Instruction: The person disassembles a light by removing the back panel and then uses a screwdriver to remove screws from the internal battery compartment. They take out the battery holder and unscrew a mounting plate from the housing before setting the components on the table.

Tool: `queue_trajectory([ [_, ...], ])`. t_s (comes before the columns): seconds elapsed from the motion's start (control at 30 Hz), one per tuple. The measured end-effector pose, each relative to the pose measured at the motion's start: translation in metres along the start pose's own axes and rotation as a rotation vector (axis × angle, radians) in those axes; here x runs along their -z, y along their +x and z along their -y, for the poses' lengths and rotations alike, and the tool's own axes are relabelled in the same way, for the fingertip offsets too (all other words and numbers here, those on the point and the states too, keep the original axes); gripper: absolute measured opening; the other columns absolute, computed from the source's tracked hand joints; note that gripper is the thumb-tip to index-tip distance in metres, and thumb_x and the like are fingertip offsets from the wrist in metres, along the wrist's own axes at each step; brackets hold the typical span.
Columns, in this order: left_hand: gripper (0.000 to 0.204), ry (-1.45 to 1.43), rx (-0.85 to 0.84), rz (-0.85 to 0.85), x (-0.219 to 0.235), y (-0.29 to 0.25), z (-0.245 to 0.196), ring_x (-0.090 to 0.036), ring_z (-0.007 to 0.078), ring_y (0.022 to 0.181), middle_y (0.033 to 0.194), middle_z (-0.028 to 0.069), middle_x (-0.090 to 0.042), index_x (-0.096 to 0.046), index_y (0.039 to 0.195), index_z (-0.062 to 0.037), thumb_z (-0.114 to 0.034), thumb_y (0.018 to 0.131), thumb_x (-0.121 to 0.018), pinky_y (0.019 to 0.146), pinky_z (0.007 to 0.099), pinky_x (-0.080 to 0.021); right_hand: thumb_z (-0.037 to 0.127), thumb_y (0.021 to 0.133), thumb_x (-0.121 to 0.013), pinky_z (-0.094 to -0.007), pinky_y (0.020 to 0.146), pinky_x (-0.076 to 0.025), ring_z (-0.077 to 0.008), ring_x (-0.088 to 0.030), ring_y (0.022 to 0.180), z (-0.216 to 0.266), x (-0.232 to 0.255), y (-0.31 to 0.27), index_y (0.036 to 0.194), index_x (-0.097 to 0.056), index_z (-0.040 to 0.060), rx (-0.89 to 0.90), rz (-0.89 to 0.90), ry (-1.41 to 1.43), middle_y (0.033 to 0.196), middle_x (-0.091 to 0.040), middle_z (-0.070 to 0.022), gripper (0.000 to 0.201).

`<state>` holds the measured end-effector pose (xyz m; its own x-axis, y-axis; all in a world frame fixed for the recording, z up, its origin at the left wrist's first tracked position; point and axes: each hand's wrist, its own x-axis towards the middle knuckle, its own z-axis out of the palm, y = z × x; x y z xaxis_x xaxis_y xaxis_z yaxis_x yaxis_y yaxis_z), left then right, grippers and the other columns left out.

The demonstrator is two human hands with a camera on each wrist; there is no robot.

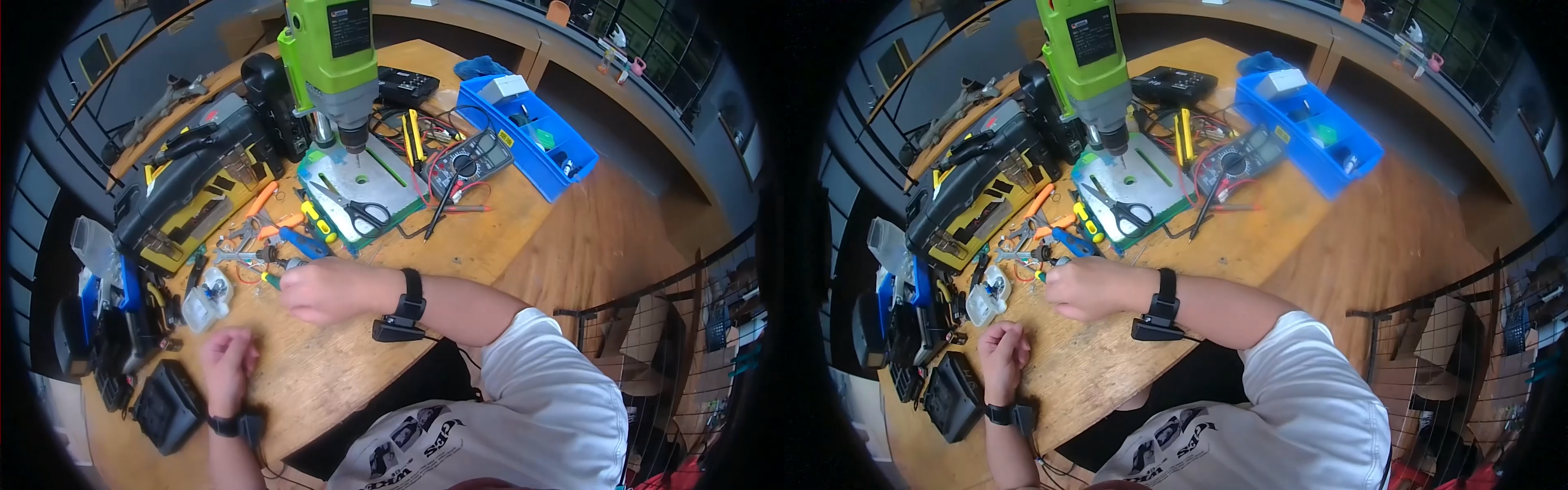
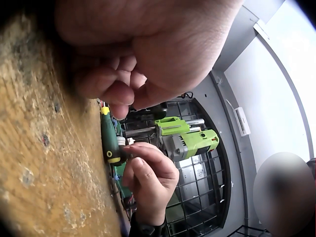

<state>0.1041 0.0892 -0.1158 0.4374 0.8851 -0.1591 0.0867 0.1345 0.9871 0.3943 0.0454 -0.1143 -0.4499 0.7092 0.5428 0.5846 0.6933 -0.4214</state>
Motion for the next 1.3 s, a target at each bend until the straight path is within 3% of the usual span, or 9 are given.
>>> queue_trajectory([
  [0.17, 0.011, -0.026, 0.031, 0.023, 0.000, 0.000, -0.007, -0.051, 0.0077, 0.049, 0.070, 0.0037, -0.066, -0.070, 0.094, -0.0033, -0.010, 0.100, -0.065, 0.044, 0.0212, -0.035, 0.018, 0.090, -0.071, -0.0434, 0.067, -0.055, -0.0331, -0.069, 0.077, -0.002, 0.003, 0.002, 0.087, -0.072, 0.0066, -0.016, -0.139, 0.024, 0.086, -0.067, -0.0097, 0.012],
  [0.57, 0.014, -0.005, 0.119, 0.054, 0.002, 0.008, -0.012, -0.048, 0.0075, 0.048, 0.070, 0.0025, -0.066, -0.071, 0.093, -0.0034, -0.014, 0.100, -0.066, 0.043, 0.0215, -0.032, 0.022, 0.089, -0.074, -0.0430, 0.062, -0.055, -0.0317, -0.069, 0.071, 0.000, 0.006, 0.000, 0.080, -0.071, 0.0081, 0.005, -0.189, 0.011, 0.080, -0.066, -0.0098, 0.016],
  [0.7, 0.015, -0.050, 0.189, -0.006, 0.002, 0.010, -0.018, -0.046, 0.0063, 0.046, 0.068, 0.0012, -0.065, -0.072, 0.093, -0.0022, -0.013, 0.101, -0.066, 0.042, 0.0216, -0.031, 0.023, 0.090, -0.073, -0.0434, 0.064, -0.055, -0.0318, -0.068, 0.070, 0.004, 0.013, 0.005, 0.079, -0.072, 0.0073, -0.023, -0.108, 0.048, 0.076, -0.065, -0.0095, 0.019],
  [0.9, 0.015, -0.116, 0.193, 0.053, 0.003, 0.010, -0.022, -0.046, 0.0043, 0.046, 0.068, 0.0007, -0.064, -0.071, 0.091, -0.0022, -0.013, 0.101, -0.067, 0.041, 0.0207, -0.031, 0.020, 0.091, -0.073, -0.0434, 0.065, -0.054, -0.0317, -0.068, 0.072, 0.005, 0.013, 0.008, 0.078, -0.071, 0.0064, -0.009, -0.004, 0.079, 0.076, -0.065, -0.0108, 0.019],
  [1.03, 0.016, -0.160, 0.209, 0.095, 0.006, 0.011, -0.019, -0.045, 0.0035, 0.046, 0.069, 0.0002, -0.065, -0.070, 0.090, -0.0025, -0.013, 0.102, -0.067, 0.041, 0.0204, -0.031, 0.021, 0.092, -0.073, -0.0413, 0.069, -0.055, -0.0316, -0.068, 0.075, 0.004, 0.011, 0.012, 0.083, -0.073, 0.0050, -0.073, 0.060, 0.166, 0.078, -0.068, -0.0113, 0.018],
  [1.1, 0.017, -0.159, 0.179, 0.158, 0.007, 0.011, -0.018, -0.046, 0.0032, 0.046, 0.068, -0.0004, -0.064, -0.070, 0.089, -0.0026, -0.014, 0.102, -0.067, 0.041, 0.0206, -0.031, 0.021, 0.092, -0.073, -0.0406, 0.069, -0.055, -0.0312, -0.068, 0.075, 0.005, 0.010, 0.013, 0.085, -0.074, 0.0039, -0.199, 0.114, 0.201, 0.080, -0.069, -0.0117, 0.018],
  [1.13, 0.017, -0.144, 0.184, 0.158, 0.007, 0.010, -0.021, -0.047, 0.0028, 0.048, 0.068, -0.0008, -0.064, -0.070, 0.089, -0.0028, -0.014, 0.102, -0.066, 0.042, 0.0203, -0.032, 0.012, 0.088, -0.077, -0.0378, 0.060, -0.049, -0.0286, -0.064, 0.066, 0.004, 0.007, 0.014, 0.078, -0.070, 0.0021, -0.127, 0.025, 0.214, 0.073, -0.064, -0.0110, 0.016],
  [1.23, 0.017, -0.094, 0.168, 0.171, 0.006, 0.008, -0.025, -0.048, 0.0026, 0.049, 0.068, -0.0012, -0.065, -0.071, 0.089, -0.0035, -0.015, 0.102, -0.067, 0.044, 0.0200, -0.034, 0.015, 0.088, -0.075, -0.0392, 0.065, -0.053, -0.0308, -0.067, 0.070, 0.004, 0.008, 0.014, 0.081, -0.074, 0.0026, -0.225, 0.083, 0.199, 0.078, -0.069, -0.0116, 0.014],
  [1.3, 0.016, -0.102, 0.182, 0.123, 0.008, 0.008, -0.019, -0.050, 0.0027, 0.051, 0.069, -0.0013, -0.065, -0.071, 0.090, -0.0042, -0.016, 0.101, -0.068, 0.047, 0.0201, -0.036, 0.011, 0.086, -0.077, -0.0385, 0.062, -0.052, -0.0304, -0.065, 0.066, 0.005, 0.007, 0.017, 0.079, -0.073, 0.0024, -0.200, 0.083, 0.242, 0.075, -0.067, -0.0114, 0.011],
])
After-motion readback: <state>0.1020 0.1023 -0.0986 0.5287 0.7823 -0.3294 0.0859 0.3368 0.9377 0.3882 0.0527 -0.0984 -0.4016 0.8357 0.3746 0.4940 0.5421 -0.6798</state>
